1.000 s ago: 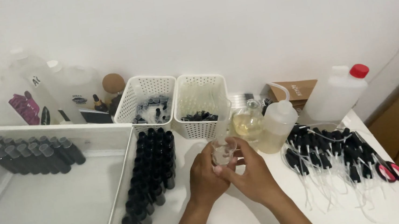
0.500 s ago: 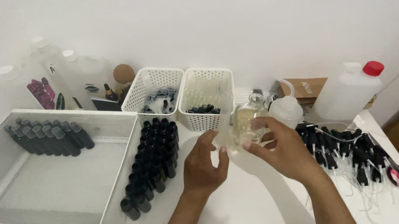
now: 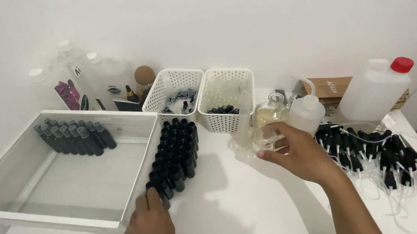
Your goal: Assembling perfume bottles by attaching spray nozzles and caps
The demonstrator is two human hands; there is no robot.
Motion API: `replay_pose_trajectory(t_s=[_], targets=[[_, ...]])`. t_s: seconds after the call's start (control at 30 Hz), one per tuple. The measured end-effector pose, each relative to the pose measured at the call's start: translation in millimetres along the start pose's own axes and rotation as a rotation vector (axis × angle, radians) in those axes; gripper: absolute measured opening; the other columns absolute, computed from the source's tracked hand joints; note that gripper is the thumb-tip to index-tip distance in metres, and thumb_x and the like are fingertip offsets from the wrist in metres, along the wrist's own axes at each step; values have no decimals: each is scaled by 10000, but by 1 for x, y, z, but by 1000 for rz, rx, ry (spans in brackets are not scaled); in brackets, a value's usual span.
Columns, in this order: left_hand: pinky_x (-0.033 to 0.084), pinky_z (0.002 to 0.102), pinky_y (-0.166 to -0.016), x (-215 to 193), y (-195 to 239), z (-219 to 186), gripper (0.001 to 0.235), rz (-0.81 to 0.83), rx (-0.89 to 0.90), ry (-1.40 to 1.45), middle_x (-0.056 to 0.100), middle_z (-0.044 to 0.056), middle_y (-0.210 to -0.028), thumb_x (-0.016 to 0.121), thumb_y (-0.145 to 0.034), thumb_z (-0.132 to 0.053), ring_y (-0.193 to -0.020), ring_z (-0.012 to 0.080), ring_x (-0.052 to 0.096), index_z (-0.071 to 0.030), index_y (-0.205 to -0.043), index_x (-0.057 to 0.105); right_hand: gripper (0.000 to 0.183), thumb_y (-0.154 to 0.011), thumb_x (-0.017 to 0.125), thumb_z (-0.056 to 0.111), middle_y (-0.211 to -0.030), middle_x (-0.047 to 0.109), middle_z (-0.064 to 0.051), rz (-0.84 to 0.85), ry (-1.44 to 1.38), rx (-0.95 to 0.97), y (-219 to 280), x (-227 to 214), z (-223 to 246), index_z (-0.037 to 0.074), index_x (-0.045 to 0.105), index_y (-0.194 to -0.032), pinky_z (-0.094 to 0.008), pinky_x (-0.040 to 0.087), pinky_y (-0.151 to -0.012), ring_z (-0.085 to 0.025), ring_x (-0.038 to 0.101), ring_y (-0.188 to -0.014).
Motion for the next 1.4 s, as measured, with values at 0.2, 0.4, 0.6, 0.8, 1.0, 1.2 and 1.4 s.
replay_pose_trajectory(t_s=[0.2,0.4,0.6,0.8,1.0,1.2,1.4], targets=[[609,382,-436,23,5,15,331,128,-60,-90,620,51,-1021,612,-894,-77,-749,254,729,-120,-1214,543,563,-777,812,336,-1264,731,63,-26,-77,-63,-9,0,-11,210,635,-1296,-305,552,-875,-169,732,-972],[564,401,-540,3,26,16,51,-58,-96,-65,470,37,-947,594,-936,-164,-739,241,610,-179,-985,595,535,-785,809,324,-1278,707,41,-79,-96,-45,-11,-9,-16,192,630,-1272,-315,556,-856,-182,747,-983],[461,395,-520,-42,35,-21,87,-147,-57,381,532,-23,-751,580,-819,-173,-698,207,582,-199,-883,528,495,-776,833,293,-1247,718,46,12,-139,-39,-14,3,-20,179,667,-1229,-287,554,-884,-174,740,-978],[463,451,-793,-43,-31,-93,152,290,40,964,661,55,-943,506,-971,-291,-864,313,668,-182,-1076,514,504,-789,814,310,-1266,719,70,-67,-121,-47,-15,-8,-22,197,666,-1257,-283,552,-857,-161,765,-976],[563,615,-829,-79,-105,-141,508,151,218,1149,608,279,-1095,481,-1049,-370,-1015,520,660,7,-1380,405,621,-782,860,154,-1253,698,-217,-45,-187,-121,-8,-13,-11,50,626,-1348,-443,604,-959,-362,751,-1112],[618,482,-775,-80,-147,-122,461,-71,217,1252,588,184,-1086,492,-1071,-433,-983,423,698,-27,-1248,618,607,-777,859,135,-1288,685,-238,-27,-213,-95,-11,-14,-21,31,638,-1332,-451,616,-955,-401,745,-1117],[548,512,-923,-72,-155,-126,437,54,163,1383,718,228,-1133,472,-1065,-419,-1080,397,699,-106,-1317,646,650,-782,863,142,-1300,687,-233,-70,-182,-77,-17,-20,-28,30,610,-1370,-445,623,-937,-389,742,-1130]])
Point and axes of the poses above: each hand's wrist, its own y-axis away from the middle knuckle, its own x-axis out of the palm, z = x × y, the point moved 10 cm from there along -y, towards the middle knuckle
